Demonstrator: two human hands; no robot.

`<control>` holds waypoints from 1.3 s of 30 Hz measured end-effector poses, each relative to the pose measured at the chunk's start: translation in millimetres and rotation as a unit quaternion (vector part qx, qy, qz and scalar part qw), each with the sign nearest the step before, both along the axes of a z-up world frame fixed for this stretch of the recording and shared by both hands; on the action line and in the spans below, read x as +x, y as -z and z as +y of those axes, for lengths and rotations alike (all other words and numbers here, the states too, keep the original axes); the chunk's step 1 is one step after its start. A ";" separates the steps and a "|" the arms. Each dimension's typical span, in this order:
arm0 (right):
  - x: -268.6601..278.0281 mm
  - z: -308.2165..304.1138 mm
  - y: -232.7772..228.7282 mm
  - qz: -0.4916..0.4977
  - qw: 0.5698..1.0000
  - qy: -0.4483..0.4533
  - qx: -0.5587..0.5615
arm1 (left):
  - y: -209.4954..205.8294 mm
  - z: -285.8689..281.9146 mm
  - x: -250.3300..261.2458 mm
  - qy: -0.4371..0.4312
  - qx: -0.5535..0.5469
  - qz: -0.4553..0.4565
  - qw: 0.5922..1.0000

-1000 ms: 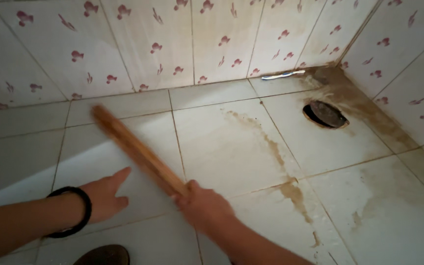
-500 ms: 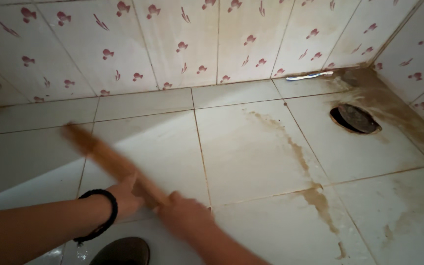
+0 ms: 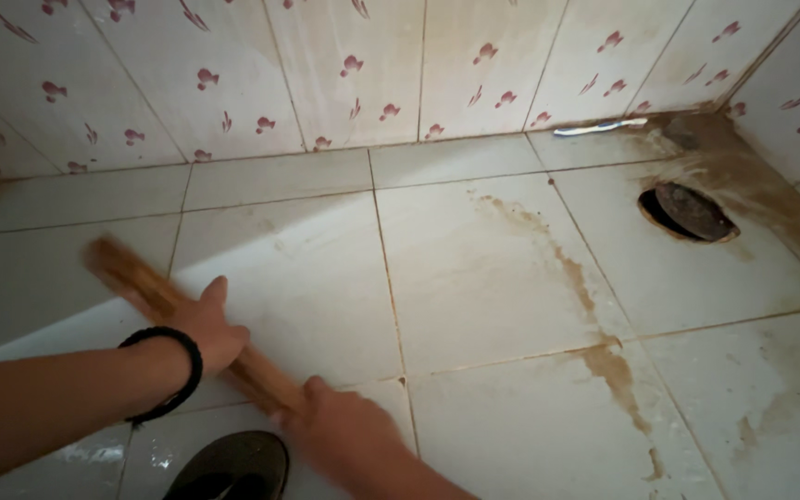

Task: The person sweeps a tiled floor using a broom made of sticks, directing debris toward a drain and around a small stool.

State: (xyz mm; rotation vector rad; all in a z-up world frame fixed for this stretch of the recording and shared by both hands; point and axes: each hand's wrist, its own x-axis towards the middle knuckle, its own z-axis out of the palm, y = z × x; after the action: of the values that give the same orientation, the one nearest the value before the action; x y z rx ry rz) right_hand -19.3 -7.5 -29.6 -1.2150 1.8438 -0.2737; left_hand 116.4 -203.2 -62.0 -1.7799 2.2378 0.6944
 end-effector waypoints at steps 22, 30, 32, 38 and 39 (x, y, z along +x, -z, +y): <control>-10.4 -8.0 -2.9 0.023 0.999 0.024 0.013 | -37.6 25.0 -18.5 0.020 0.078 -0.053 0.995; 16.5 -32.1 7.3 0.014 0.999 0.007 0.043 | 7.2 31.5 -13.7 -0.050 0.187 0.063 0.979; 10.6 -36.8 11.6 0.028 0.998 0.029 0.039 | 7.6 28.8 -10.1 0.036 0.128 0.018 0.991; -32.1 -23.0 12.7 0.057 0.998 0.035 -0.018 | -5.1 20.9 -14.9 0.081 0.091 -0.096 0.988; -34.8 -18.2 8.1 0.012 0.995 0.102 0.019 | -6.6 22.4 -15.4 0.092 0.077 -0.097 0.988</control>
State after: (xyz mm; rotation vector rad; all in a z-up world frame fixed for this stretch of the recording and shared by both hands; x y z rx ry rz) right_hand -54.2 -25.8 -37.7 -1.0090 1.9883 -0.3374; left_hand 101.0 -180.8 -55.4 -1.4789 2.1211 0.6102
